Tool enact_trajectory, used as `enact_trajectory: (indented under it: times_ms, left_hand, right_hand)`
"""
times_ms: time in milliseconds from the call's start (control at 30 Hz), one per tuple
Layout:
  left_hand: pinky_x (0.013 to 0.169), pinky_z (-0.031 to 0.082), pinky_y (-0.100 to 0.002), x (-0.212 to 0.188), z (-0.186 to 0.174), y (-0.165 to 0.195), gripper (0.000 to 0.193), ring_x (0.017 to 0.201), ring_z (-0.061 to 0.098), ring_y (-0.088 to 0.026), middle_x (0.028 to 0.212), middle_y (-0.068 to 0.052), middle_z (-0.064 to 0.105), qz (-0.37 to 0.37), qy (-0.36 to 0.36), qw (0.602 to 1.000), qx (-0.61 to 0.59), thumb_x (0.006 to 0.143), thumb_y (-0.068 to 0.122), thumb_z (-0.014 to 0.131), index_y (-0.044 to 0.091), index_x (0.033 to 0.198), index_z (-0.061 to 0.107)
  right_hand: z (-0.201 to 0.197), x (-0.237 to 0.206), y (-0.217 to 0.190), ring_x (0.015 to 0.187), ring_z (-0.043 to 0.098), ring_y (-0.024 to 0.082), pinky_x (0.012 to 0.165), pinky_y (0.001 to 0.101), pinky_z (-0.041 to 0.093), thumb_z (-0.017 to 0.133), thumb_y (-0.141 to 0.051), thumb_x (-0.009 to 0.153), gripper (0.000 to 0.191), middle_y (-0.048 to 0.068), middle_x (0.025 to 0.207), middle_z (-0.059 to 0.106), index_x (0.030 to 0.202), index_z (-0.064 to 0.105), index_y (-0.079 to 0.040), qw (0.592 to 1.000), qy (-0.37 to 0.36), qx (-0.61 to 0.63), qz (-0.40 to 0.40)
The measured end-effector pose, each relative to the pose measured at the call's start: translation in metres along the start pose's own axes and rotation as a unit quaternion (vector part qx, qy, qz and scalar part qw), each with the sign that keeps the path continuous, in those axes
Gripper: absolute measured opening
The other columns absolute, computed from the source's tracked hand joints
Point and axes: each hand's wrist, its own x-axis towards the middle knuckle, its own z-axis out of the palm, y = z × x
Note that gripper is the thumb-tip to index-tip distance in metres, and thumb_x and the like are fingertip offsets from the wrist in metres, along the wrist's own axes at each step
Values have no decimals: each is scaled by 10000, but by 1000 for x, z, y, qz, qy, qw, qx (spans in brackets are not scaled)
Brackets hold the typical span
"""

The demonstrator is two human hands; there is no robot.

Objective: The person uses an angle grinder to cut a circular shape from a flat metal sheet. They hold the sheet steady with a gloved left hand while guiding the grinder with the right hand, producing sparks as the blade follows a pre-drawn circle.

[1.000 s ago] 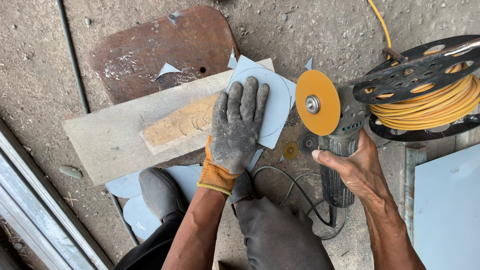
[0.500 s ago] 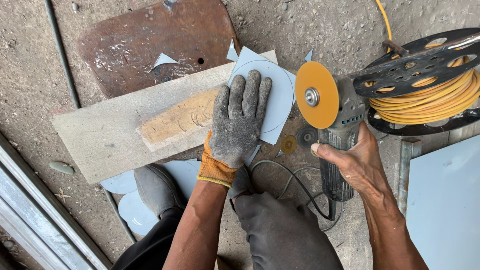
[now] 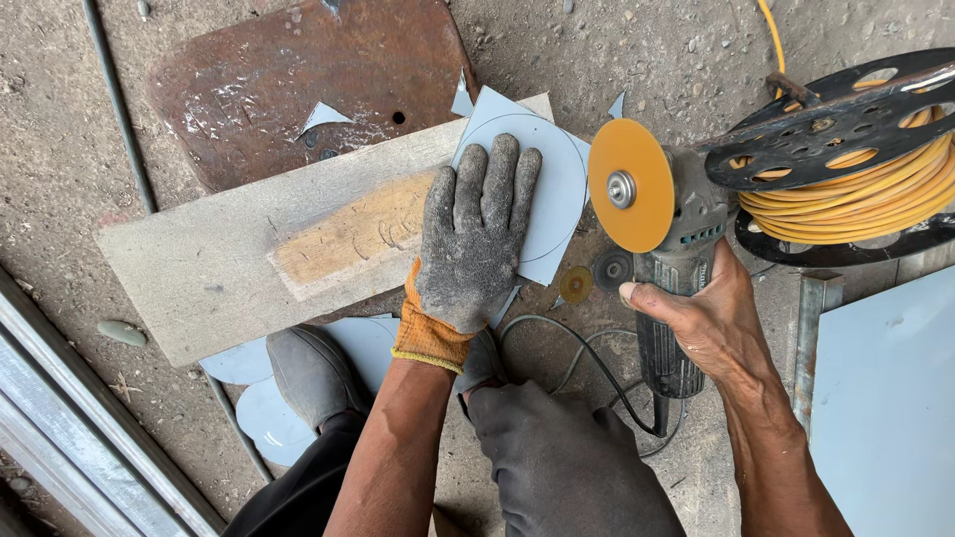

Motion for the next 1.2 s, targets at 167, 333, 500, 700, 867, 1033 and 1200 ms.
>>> enact_trajectory:
  times_ms: [167, 333, 500, 700, 867, 1033, 1200]
  left_hand:
    - [1191, 380, -553, 1, 0, 0, 613, 1419, 479, -385, 1590, -205, 441, 1, -8, 1000, -9, 996, 222, 560, 63, 1578, 455]
    - [1195, 383, -545, 1, 2, 1, 599, 1422, 483, -373, 1596, -193, 441, 0, 0, 1000, 7, 1009, 218, 565, 70, 1579, 459]
    - [1198, 376, -543, 1, 6, 0, 600, 1426, 475, -372, 1599, -189, 438, 0, -2, 1000, 5, 1012, 220, 570, 75, 1583, 458]
    - [1209, 355, -542, 0, 5, 3, 602, 1445, 456, -372, 1604, -190, 434, -3, -6, 1000, 5, 1011, 224, 565, 71, 1582, 453]
    - [1217, 347, -540, -1, 5, 4, 605, 1454, 446, -376, 1608, -196, 430, 3, -11, 1000, 12, 1017, 225, 561, 60, 1589, 452]
    - [1217, 345, -538, -1, 6, 4, 599, 1459, 441, -372, 1615, -192, 424, 5, -10, 1000, 17, 1024, 222, 560, 60, 1591, 452]
    - [1222, 335, -543, -3, 6, 5, 608, 1464, 430, -380, 1620, -195, 415, 4, -17, 1000, 11, 1017, 218, 556, 55, 1592, 444]
  right_hand:
    - [-1, 0, 0, 974, 698, 234, 883, 436, 600, 814, -259, 634, 799, 149, 1064, 685, 1340, 552, 9, 1000, 3, -10, -10]
    - [-1, -1, 1, 1020, 695, 234, 912, 439, 587, 814, -263, 637, 825, 144, 1099, 682, 1363, 530, 8, 1000, 4, -8, -15]
    - [-1, 0, 5, 1026, 701, 253, 913, 449, 594, 813, -271, 641, 822, 159, 1103, 685, 1362, 533, 7, 1000, 3, -4, -12]
    - [0, 1, 8, 996, 717, 275, 886, 456, 618, 812, -263, 627, 835, 186, 1071, 685, 1359, 522, 14, 1000, 4, 2, 11]
    - [0, 1, 9, 1056, 700, 265, 919, 442, 596, 811, -257, 643, 839, 184, 1128, 679, 1373, 504, 21, 1000, -5, 21, -3]
    - [0, 0, 9, 1045, 701, 254, 914, 431, 602, 808, -250, 642, 828, 176, 1136, 679, 1370, 517, 18, 1000, -2, 20, -3]
    - [1, 1, 11, 1036, 704, 257, 929, 434, 594, 806, -257, 647, 826, 180, 1131, 689, 1371, 519, 18, 1000, -1, 15, 7]
